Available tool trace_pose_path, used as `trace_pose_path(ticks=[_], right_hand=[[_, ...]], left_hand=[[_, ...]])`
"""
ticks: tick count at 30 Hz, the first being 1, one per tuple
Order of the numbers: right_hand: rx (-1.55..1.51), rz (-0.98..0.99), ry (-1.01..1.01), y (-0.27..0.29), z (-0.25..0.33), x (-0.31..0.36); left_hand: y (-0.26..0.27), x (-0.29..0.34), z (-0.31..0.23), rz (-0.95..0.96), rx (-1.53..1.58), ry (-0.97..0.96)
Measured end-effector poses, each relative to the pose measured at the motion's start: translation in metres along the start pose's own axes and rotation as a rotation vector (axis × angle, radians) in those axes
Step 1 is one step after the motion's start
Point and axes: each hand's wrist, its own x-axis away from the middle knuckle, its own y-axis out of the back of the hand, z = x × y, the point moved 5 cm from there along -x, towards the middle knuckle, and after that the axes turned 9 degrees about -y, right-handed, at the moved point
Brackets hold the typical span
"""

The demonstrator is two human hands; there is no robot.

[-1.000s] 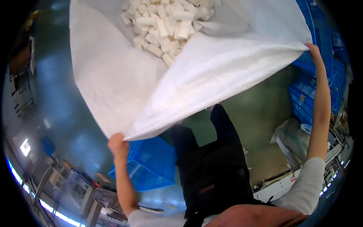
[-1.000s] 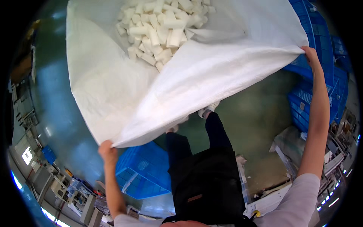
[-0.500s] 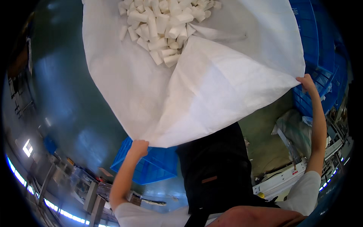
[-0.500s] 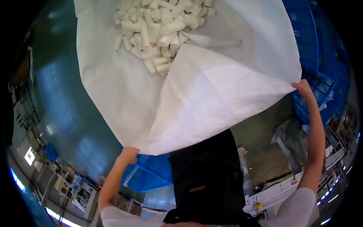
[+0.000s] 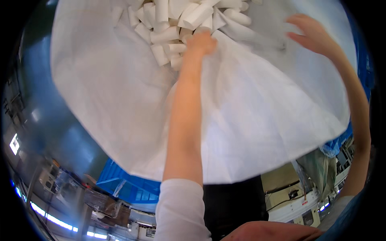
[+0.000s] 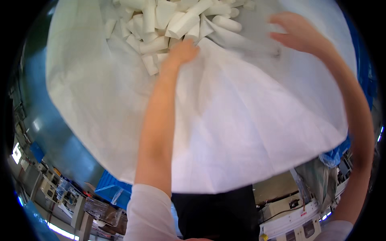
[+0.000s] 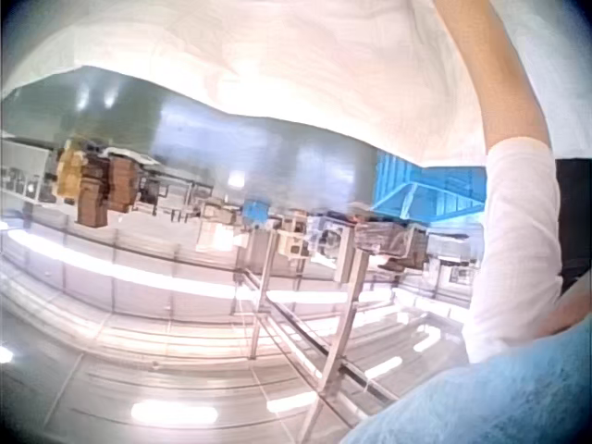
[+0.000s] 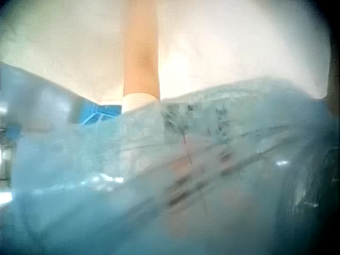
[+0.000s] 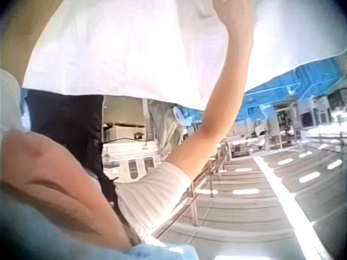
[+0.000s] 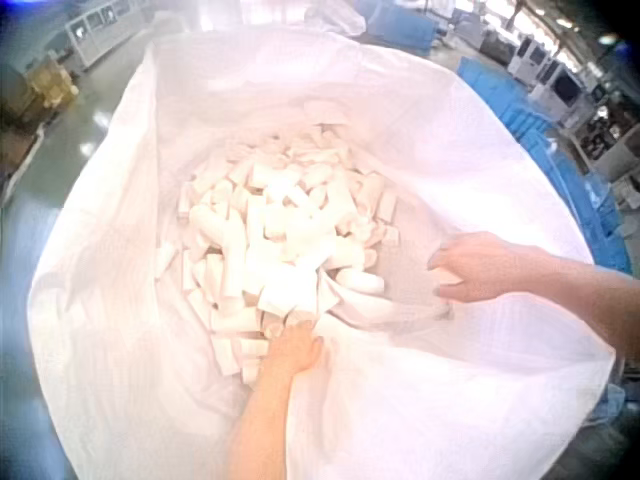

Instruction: The person removes white cylindrical objects from a plastic bag and places them onto a conveyor belt one by one. They then transfer the cylinders from a blue crate into a large white sack and move the sack to a different location.

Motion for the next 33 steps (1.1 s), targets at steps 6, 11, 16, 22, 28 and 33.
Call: trace_pose_path(ticks=[6, 11, 16, 22, 28, 33], right_hand=[[0.039, 0.583, -0.240, -0.377, 0.137, 0.053], [0.201, 0.808, -0.274, -0.372, 0.044, 0.150], [-0.041, 0.469, -0.421, -0.321, -0.067, 0.108], [0.509, 0.338, -0.296, -0.252, -0.162, 0.055], [0.369, 0.361, -0.517, -0.166, -0.285, 0.096], [0.009, 0.462, -0.702, -0.182, -0.211, 0.089]], left_hand=[[-0.284, 0.081, -0.065, 0.571, 0.122, -0.224], [-0.310, 0.106, -0.047, 0.360, 0.704, -0.081], [-0.163, 0.088, 0.052, -0.627, -0.009, -0.171], [-0.220, 0.106, 0.152, 0.620, -0.094, 0.204], [-0.221, 0.172, 0.140, 0.148, -0.237, 0.102], [-0.157, 0.148, 0.116, 0.117, 0.094, 0.100]])
